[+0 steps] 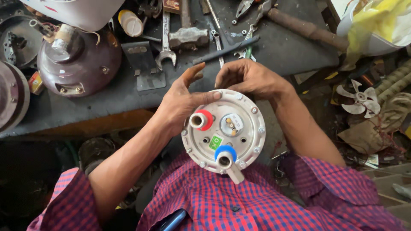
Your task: The person is repairing electrical components, specifically a circular metal part and a brown motor housing. They use a screwdriver to adjust the circular part and a soldering iron to work on the motor housing. The person also uses pliers to strip wires and connects them to the motor housing.
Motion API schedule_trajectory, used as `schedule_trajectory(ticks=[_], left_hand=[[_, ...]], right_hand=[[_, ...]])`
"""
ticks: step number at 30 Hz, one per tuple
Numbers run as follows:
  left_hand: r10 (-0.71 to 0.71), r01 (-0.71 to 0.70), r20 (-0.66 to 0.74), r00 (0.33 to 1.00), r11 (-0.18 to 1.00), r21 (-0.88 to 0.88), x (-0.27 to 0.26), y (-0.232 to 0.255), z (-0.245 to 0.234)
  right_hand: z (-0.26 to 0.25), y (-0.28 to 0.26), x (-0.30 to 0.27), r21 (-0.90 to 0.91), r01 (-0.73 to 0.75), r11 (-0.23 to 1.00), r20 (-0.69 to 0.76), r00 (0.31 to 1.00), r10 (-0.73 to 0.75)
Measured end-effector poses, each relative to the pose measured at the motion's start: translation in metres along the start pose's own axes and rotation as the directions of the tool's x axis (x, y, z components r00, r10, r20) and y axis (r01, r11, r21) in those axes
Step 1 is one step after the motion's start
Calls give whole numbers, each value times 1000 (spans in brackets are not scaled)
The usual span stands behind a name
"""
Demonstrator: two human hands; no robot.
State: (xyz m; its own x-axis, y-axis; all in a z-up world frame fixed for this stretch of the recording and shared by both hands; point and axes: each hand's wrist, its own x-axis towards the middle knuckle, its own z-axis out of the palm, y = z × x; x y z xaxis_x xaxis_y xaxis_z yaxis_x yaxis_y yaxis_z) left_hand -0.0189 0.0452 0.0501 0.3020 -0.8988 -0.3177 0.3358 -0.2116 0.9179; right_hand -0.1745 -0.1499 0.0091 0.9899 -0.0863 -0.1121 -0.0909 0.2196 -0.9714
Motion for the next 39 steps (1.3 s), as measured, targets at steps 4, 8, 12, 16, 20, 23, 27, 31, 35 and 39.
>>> schedule_trajectory(ticks=[4,8,12,16,20,23,27,31,35,39], left_hand=[[-14,14,2,1000,1000,-24,1,-1,2],[-97,115,106,990,977,-179,-2,-5,2],[18,3,110,994,983,-184,-1,-11,9],[-9,20,72,997,988,-153,-1,-12,11],[-17,33,105,994,987,-156,-3,-9,12],[-28,37,102,994,995,-93,-4,-7,12],[-11,18,123,992,998,-61,-10,-7,14],[-37,48,134,990,996,-79,-17,-7,17],[-34,43,125,992,997,-68,-19,-9,17],[-8,16,133,991,998,-62,-19,-14,21]], right_hand=[[-5,-13,8,-134,-34,990,83,996,46],[-7,-15,13,-86,-75,993,157,984,88],[-11,-11,14,-55,-7,998,213,977,18],[-12,-8,4,-63,60,996,169,985,-48],[-4,-6,-6,25,80,997,134,988,-82],[-1,-6,-10,12,73,997,104,992,-74],[-2,-5,-7,4,91,996,178,980,-91],[-2,-7,-4,-37,37,999,183,983,-29],[-2,-7,-9,-114,0,993,150,989,17],[-7,-6,-9,-111,16,994,212,977,7]])
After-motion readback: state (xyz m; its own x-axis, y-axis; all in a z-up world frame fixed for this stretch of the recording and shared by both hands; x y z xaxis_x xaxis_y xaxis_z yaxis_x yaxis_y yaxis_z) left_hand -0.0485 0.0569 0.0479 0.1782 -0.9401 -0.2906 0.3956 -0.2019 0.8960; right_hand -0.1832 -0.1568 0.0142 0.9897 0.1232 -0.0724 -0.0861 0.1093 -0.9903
